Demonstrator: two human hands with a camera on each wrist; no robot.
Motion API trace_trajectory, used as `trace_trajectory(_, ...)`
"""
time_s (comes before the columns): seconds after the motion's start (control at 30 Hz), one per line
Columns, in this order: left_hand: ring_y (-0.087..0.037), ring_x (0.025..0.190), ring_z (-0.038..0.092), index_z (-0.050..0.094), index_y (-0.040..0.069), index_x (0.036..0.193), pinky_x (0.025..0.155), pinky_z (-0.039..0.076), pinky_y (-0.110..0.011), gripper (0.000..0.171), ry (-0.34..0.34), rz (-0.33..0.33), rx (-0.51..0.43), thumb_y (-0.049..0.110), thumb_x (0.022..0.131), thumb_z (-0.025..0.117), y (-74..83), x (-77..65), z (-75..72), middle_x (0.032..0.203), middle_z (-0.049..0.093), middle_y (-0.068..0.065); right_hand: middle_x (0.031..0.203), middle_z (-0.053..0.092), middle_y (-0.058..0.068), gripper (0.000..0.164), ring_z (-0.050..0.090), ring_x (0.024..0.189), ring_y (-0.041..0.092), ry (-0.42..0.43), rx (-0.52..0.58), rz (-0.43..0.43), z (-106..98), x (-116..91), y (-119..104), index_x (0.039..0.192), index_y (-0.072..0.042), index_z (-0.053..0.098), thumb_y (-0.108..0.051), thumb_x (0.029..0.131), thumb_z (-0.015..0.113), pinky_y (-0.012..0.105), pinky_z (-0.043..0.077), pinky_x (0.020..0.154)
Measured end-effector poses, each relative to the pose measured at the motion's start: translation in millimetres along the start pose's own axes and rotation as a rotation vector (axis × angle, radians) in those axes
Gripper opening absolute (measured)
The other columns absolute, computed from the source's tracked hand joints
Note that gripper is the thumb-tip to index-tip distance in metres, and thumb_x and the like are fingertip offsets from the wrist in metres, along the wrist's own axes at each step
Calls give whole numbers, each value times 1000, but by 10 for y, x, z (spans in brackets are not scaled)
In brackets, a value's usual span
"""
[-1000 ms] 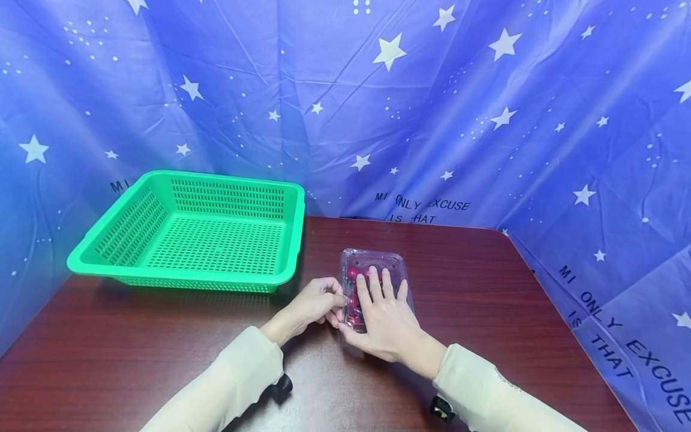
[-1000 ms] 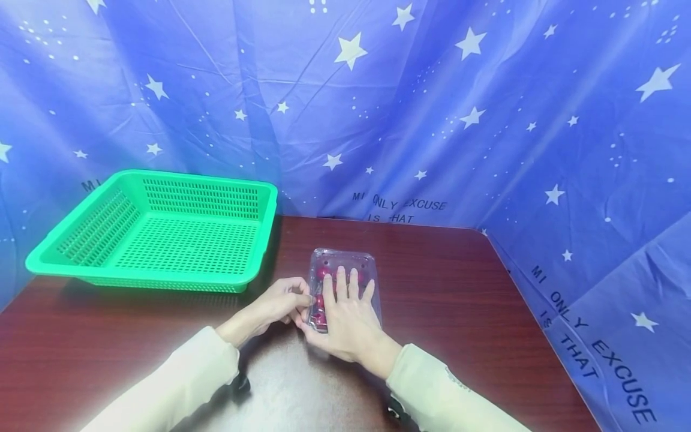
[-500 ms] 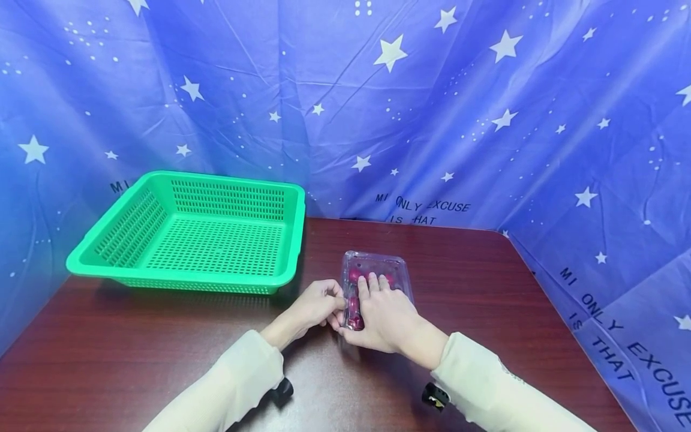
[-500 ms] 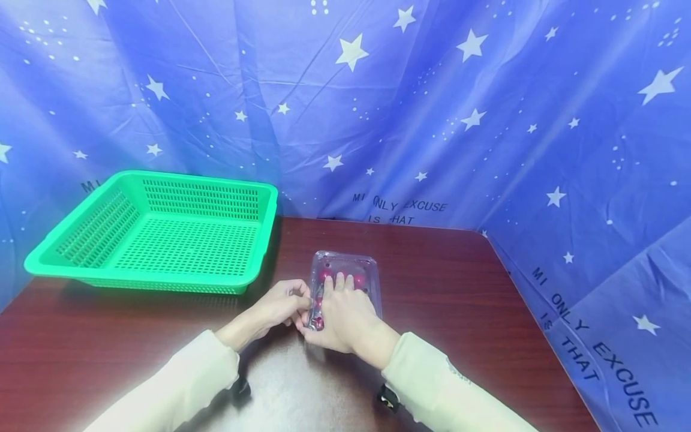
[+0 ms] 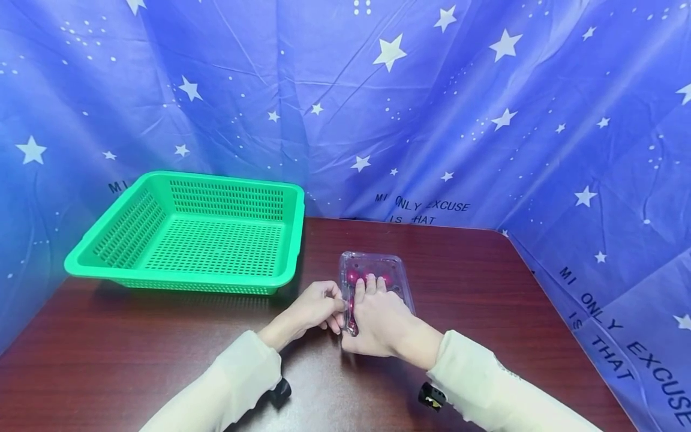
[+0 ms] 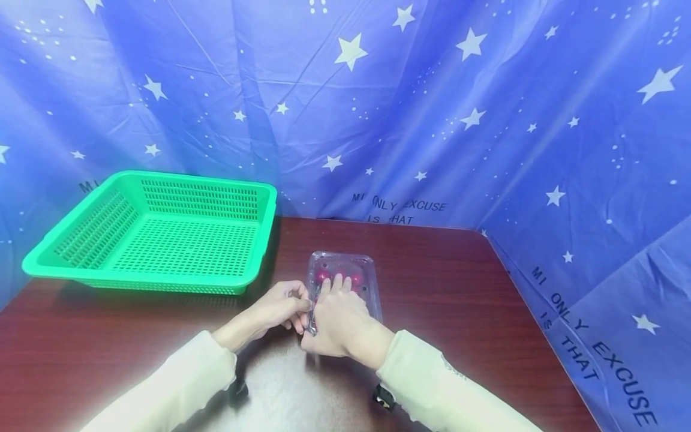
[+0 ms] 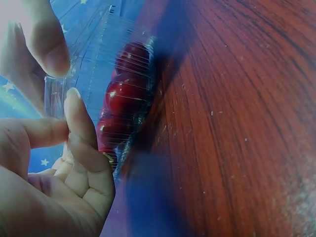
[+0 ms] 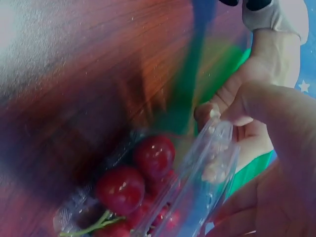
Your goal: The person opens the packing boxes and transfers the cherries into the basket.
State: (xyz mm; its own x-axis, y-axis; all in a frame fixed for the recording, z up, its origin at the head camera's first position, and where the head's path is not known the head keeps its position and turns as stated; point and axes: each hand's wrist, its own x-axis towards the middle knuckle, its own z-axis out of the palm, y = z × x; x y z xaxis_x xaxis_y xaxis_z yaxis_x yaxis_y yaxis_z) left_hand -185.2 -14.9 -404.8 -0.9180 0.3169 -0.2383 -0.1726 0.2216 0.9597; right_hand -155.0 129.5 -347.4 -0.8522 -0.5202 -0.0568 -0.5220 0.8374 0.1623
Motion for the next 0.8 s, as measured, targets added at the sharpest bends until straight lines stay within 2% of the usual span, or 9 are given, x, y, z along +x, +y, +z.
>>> trace_trajectory(0.17, -7, 39, 56, 50, 8, 73, 40, 36, -22, 12, -12, -13, -4, 6, 83, 56, -6, -2, -1, 48, 58, 4, 121, 60, 41, 85, 61, 105, 51, 3, -12, -26, -19, 2, -63, 125, 21, 50, -46, 75, 58, 50, 56, 89)
trace_trajectory(0.43, -7, 39, 54, 49, 8, 73, 40, 35, -22, 11, -17, -23, 6, 4, 82, 55, 22, -7, -6, 48, 58, 3, 128, 56, 40, 80, 55, 117, 50, -44, -38, -32, -27, 21, -122, 127, 20, 50, -43, 79, 55, 52, 49, 100)
trace_trajectory(0.67, -8, 39, 54, 50, 8, 74, 39, 34, -22, 11, -5, -29, 9, 5, 84, 55, 40, -17, 0, 49, 57, 1, 135, 49, 41, 82, 49, 121, 54, -96, 14, 58, -19, 30, -174, 134, 19, 43, -42, 79, 55, 53, 56, 87)
trace_trajectory(0.8, -8, 38, 54, 50, 7, 74, 39, 34, -21, 11, -13, -36, 8, 3, 83, 54, 29, -20, -4, 49, 57, 1, 132, 53, 40, 81, 52, 118, 53, -64, 4, 40, 2, 29, -181, 130, 20, 46, -42, 79, 57, 53, 57, 87)
